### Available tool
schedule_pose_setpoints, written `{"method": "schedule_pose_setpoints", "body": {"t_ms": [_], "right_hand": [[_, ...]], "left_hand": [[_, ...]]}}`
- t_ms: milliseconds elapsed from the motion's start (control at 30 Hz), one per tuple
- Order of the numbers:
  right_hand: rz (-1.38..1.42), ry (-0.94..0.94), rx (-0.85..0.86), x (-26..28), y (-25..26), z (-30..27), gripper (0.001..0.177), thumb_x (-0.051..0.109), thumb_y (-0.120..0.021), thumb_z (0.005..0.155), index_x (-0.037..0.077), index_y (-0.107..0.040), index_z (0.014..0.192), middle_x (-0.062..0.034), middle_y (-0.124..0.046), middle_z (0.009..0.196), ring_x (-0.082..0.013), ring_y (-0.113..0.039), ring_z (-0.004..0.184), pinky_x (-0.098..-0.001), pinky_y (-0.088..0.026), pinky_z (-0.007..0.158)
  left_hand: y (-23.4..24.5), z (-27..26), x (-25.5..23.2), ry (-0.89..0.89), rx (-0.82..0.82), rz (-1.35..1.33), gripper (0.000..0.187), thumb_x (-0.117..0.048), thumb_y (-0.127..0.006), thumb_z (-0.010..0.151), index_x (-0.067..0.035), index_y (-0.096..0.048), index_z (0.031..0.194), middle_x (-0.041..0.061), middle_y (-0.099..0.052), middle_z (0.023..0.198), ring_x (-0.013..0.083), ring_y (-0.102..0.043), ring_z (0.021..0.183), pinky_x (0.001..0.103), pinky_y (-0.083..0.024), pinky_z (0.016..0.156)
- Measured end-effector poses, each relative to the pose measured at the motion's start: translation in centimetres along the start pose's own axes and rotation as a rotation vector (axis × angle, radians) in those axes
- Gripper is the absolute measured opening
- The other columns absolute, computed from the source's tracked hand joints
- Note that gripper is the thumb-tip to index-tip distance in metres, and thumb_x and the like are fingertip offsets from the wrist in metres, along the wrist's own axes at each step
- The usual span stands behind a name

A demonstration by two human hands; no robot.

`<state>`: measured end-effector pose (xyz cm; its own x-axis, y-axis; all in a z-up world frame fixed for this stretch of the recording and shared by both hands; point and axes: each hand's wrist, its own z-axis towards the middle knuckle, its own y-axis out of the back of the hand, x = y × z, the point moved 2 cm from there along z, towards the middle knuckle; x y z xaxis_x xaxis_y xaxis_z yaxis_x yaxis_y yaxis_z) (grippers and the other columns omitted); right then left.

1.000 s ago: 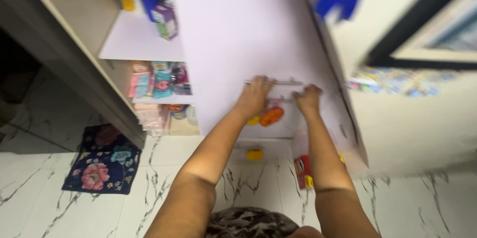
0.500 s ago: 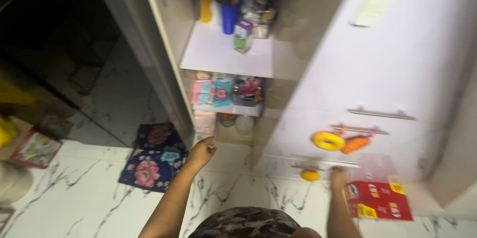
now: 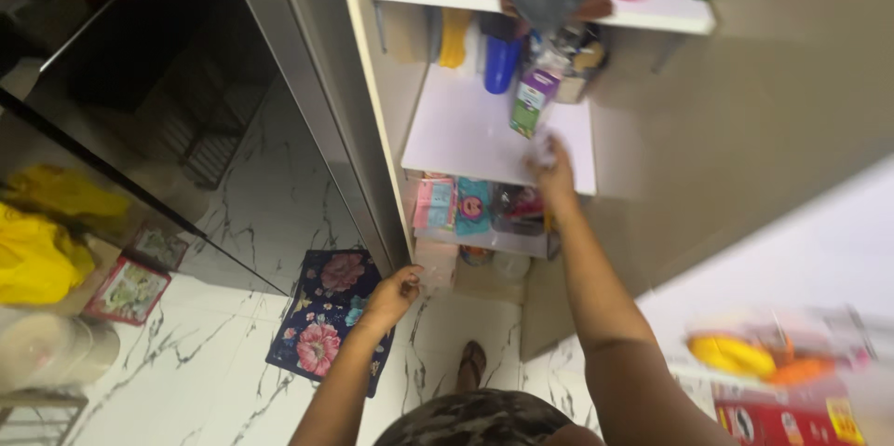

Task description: The person organizes items inside a white cabinet by moving bottles, containers, and cloths between shelves and a nearby table. They wipe the cabinet shelves with a cloth and rearrange various personal care items, then close the cabinet doors.

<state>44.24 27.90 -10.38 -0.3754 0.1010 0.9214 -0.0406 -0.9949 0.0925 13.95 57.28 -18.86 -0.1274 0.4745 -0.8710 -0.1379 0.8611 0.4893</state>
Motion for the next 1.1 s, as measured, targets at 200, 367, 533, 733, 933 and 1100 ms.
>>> {"method": "schedule_pose_setpoints", "body": {"t_ms": [200, 367, 533, 733, 933, 1100], "right_hand": [[-0.499, 0.244, -0.053, -3.0, -2.0, 15.1, 0.112, 0.011, -0.099, 0.066, 0.007, -0.035, 0.157, -0.0293, -0.038, 0.143, -0.0442, -0.044, 0.127, -0.0475, -0.043, 0.106], [-0.458, -0.068, 0.025, -7.1, -3.6, 18.0, 0.099, 0.015, -0.095, 0.069, 0.012, -0.043, 0.153, -0.0194, -0.049, 0.137, -0.0336, -0.058, 0.125, -0.0387, -0.051, 0.108], [-0.232, 0.215, 0.269, -8.2, -6.3, 16.5, 0.092, 0.005, -0.095, 0.070, 0.009, -0.046, 0.148, -0.0129, -0.054, 0.143, -0.0282, -0.058, 0.129, -0.0376, -0.050, 0.110], [0.049, -0.161, 0.753, -4.2, -12.7, 12.2, 0.095, -0.004, -0.083, 0.072, 0.011, -0.035, 0.152, -0.0102, -0.050, 0.148, -0.0259, -0.056, 0.133, -0.0382, -0.053, 0.106], [0.039, -0.101, 0.545, -3.0, -10.4, 16.3, 0.091, 0.002, -0.081, 0.077, 0.011, -0.035, 0.155, -0.0125, -0.050, 0.147, -0.0255, -0.050, 0.132, -0.0382, -0.048, 0.106], [-0.405, 0.070, 0.025, -7.2, -5.5, 26.0, 0.092, 0.003, -0.081, 0.076, 0.009, -0.034, 0.154, -0.0118, -0.052, 0.141, -0.0247, -0.052, 0.121, -0.0377, -0.049, 0.097]], "left_hand": [[2.6, 7.1, -1.1, -0.040, -0.021, -0.209, 0.045, -0.005, -0.069, 0.089, -0.012, -0.063, 0.133, 0.007, -0.074, 0.113, 0.0127, -0.071, 0.095, 0.028, -0.057, 0.084], [2.5, 14.5, -4.2, -0.033, -0.057, -0.259, 0.054, -0.005, -0.075, 0.087, -0.012, -0.058, 0.139, 0.009, -0.072, 0.119, 0.0156, -0.069, 0.095, 0.029, -0.057, 0.082], [0.6, 22.0, -6.9, -0.051, -0.037, -0.190, 0.075, -0.003, -0.080, 0.080, -0.015, -0.050, 0.148, 0.013, -0.064, 0.129, 0.0210, -0.064, 0.112, 0.035, -0.056, 0.088], [-0.3, 30.5, -10.0, -0.413, -0.261, 0.026, 0.119, -0.001, -0.099, 0.059, 0.004, -0.023, 0.150, 0.031, -0.045, 0.141, 0.0441, -0.043, 0.132, 0.052, -0.043, 0.105], [-0.7, 32.5, -10.1, -0.103, -0.011, -0.447, 0.088, -0.003, -0.091, 0.065, -0.003, -0.044, 0.140, 0.011, -0.068, 0.123, 0.0212, -0.067, 0.113, 0.035, -0.057, 0.098], [-0.7, 31.8, -10.5, -0.088, -0.017, -0.448, 0.087, -0.003, -0.090, 0.066, -0.002, -0.043, 0.138, 0.011, -0.067, 0.123, 0.0205, -0.066, 0.115, 0.032, -0.055, 0.100]]}}
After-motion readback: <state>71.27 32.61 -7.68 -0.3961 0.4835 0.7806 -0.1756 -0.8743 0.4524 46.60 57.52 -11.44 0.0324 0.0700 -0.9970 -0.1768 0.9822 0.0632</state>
